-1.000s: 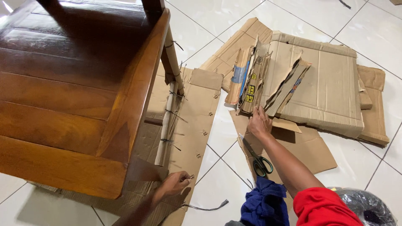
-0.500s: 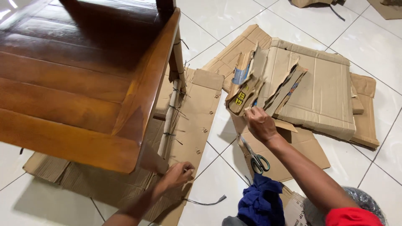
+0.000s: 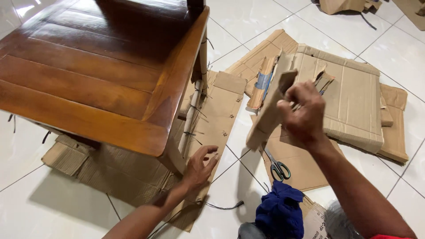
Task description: Wrapping chair legs with cardboard and securing them with plastic ties.
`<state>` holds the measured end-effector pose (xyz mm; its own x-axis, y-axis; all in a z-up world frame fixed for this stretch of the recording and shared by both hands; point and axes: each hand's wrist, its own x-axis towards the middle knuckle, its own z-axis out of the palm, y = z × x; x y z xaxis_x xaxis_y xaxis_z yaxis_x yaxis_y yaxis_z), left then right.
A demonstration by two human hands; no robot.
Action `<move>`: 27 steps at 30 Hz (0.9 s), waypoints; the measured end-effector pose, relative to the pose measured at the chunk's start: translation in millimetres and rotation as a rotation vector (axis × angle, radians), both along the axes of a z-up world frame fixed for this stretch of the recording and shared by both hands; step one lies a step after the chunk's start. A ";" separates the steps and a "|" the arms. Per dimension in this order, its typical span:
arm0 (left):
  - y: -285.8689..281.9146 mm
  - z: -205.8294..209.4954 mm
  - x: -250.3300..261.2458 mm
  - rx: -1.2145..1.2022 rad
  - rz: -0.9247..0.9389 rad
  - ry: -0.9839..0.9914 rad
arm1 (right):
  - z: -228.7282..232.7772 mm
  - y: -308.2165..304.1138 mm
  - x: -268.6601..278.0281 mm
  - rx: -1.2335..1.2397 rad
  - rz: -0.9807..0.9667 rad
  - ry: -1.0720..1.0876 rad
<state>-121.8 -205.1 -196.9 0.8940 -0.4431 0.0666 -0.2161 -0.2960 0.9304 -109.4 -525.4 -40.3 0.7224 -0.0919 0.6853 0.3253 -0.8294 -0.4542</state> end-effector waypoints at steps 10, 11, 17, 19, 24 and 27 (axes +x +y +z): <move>7.9 37.4 -2.0 -0.140 -0.003 0.060 | 50.6 10.8 -13.2 0.451 0.264 0.075; 7.7 39.0 -2.3 -0.152 -0.019 0.066 | 59.2 17.6 -15.8 0.553 0.359 0.111; 2.3 47.5 -15.2 -0.239 -0.188 0.107 | 47.4 48.6 -18.6 0.816 0.744 0.278; 2.3 55.4 -24.1 -0.259 -0.242 0.106 | 29.7 47.8 -15.8 0.867 0.835 0.335; 7.2 56.8 -40.7 -0.268 -0.210 0.127 | 1.1 35.8 -1.9 0.706 0.912 0.541; 21.0 40.2 -40.4 -0.213 -0.068 0.065 | 21.9 63.5 -4.8 0.613 0.966 0.562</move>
